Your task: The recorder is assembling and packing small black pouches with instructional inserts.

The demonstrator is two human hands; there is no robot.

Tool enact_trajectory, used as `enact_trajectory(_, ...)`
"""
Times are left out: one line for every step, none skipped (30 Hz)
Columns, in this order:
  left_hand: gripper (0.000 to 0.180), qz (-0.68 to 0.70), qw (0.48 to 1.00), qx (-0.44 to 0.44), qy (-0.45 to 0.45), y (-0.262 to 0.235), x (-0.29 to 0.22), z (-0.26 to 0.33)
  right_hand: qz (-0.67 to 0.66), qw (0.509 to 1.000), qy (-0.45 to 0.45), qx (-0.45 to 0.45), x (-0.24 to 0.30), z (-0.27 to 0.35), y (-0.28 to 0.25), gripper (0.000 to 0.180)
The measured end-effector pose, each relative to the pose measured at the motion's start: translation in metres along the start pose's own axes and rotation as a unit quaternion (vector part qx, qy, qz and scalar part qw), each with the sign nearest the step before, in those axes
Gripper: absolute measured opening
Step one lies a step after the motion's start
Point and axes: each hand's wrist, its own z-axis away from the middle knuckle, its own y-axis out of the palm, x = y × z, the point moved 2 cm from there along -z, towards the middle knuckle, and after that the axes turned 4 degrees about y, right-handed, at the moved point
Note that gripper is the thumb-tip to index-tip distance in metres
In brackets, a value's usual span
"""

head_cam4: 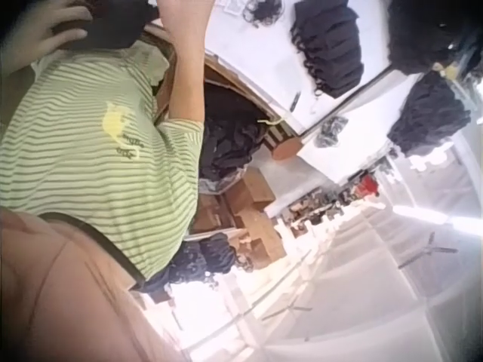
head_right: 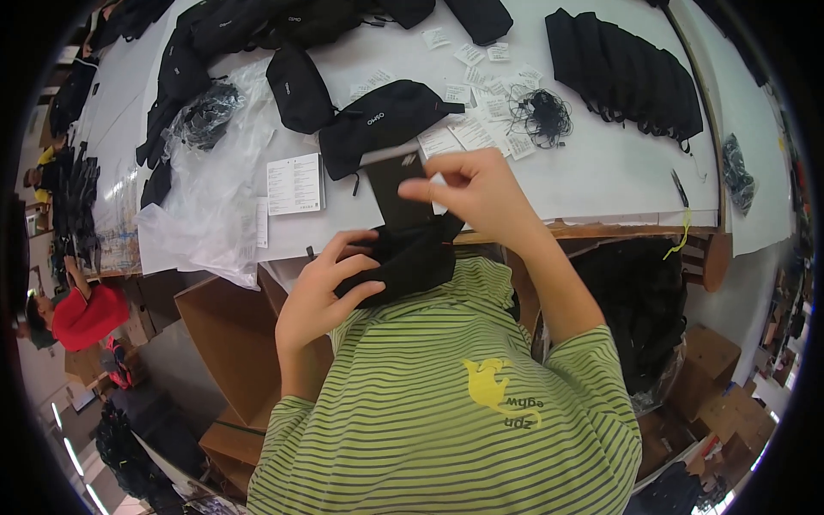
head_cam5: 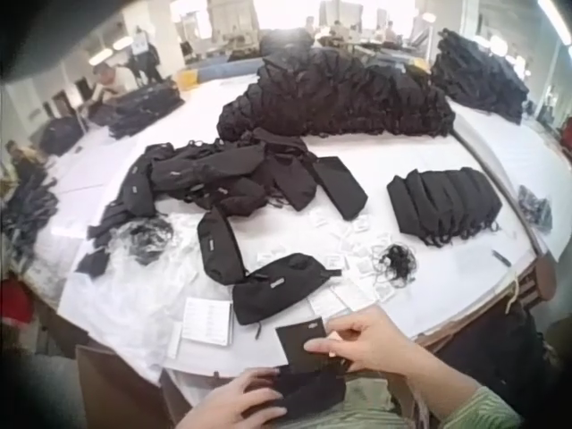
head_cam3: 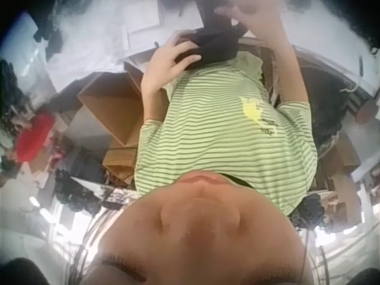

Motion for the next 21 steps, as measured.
enact_trajectory(0.019,-0.007,1.000,-0.007,0.004,0.002,-0.005,-0.005,0.100,0.995,-0.002,0.029,0.014,0.007,-0.001,0.028)
enact_trajectory(0.019,-0.007,1.000,-0.006,0.006,0.004,-0.008,-0.010,0.170,0.983,-0.024,0.068,0.021,0.012,-0.001,0.026)
enact_trajectory(0.018,-0.052,0.997,-0.024,0.057,0.006,-0.014,-0.016,0.205,0.972,-0.065,0.098,0.015,0.018,0.000,0.026)
enact_trajectory(0.018,-0.096,0.989,-0.042,0.107,0.008,-0.018,-0.021,0.239,0.957,-0.104,0.130,0.005,0.023,0.004,0.026)
enact_trajectory(0.019,-0.089,0.987,-0.008,0.137,0.011,-0.020,-0.026,0.240,0.957,-0.102,0.126,-0.001,0.029,0.007,0.026)
enact_trajectory(0.019,-0.088,0.986,-0.006,0.140,0.015,-0.017,-0.027,0.257,0.950,-0.096,0.153,-0.008,0.036,0.013,0.025)
enact_trajectory(0.019,-0.090,0.983,0.048,0.152,0.023,-0.012,-0.027,0.272,0.941,-0.090,0.179,-0.011,0.041,0.015,0.025)
enact_trajectory(0.018,-0.092,0.977,0.103,0.164,0.028,-0.009,-0.028,0.273,0.942,-0.087,0.176,-0.012,0.044,0.013,0.025)
enact_trajectory(0.017,-0.094,0.977,0.116,0.150,0.030,-0.009,-0.031,0.250,0.947,-0.023,0.202,-0.015,0.045,0.010,0.029)
enact_trajectory(0.017,-0.092,0.977,0.118,0.152,0.028,-0.009,-0.035,0.226,0.946,0.041,0.228,-0.017,0.048,0.006,0.033)
enact_trajectory(0.017,-0.069,0.979,0.151,0.115,0.025,-0.006,-0.041,0.225,0.947,0.044,0.225,-0.014,0.052,0.001,0.033)
enact_trajectory(0.017,-0.045,0.979,0.184,0.077,0.023,-0.004,-0.049,0.211,0.947,0.052,0.238,-0.009,0.056,-0.005,0.033)
enact_trajectory(0.021,-0.013,0.968,0.248,0.017,0.019,-0.002,-0.062,0.197,0.946,0.059,0.249,-0.007,0.062,-0.008,0.033)
enact_trajectory(0.021,-0.012,0.967,0.253,0.020,0.022,0.004,-0.079,0.196,0.947,0.063,0.245,-0.011,0.067,-0.010,0.033)
enact_trajectory(0.024,0.079,0.972,0.221,-0.004,0.028,0.012,-0.096,0.198,0.953,0.035,0.229,-0.016,0.072,-0.010,0.034)
enact_trajectory(0.028,0.170,0.967,0.187,-0.029,0.035,0.017,-0.113,0.200,0.956,0.007,0.212,-0.017,0.077,-0.009,0.034)
enact_trajectory(0.032,0.096,0.983,0.156,-0.012,0.044,0.017,-0.132,0.199,0.959,-0.001,0.202,-0.019,0.081,-0.009,0.032)
enact_trajectory(0.035,0.021,0.992,0.121,0.004,0.056,0.016,-0.148,0.201,0.959,-0.001,0.201,-0.021,0.084,-0.009,0.032)
enact_trajectory(0.035,0.021,0.992,0.122,0.007,0.072,0.020,-0.160,0.214,0.963,-0.025,0.162,-0.023,0.089,-0.010,0.030)
enact_trajectory(0.037,-0.099,0.990,0.090,0.054,0.089,0.029,-0.169,0.227,0.965,-0.049,0.124,-0.023,0.092,-0.011,0.029)
enact_trajectory(0.038,-0.216,0.969,0.056,0.102,0.103,0.033,-0.175,0.228,0.965,-0.047,0.120,-0.023,0.095,-0.014,0.029)
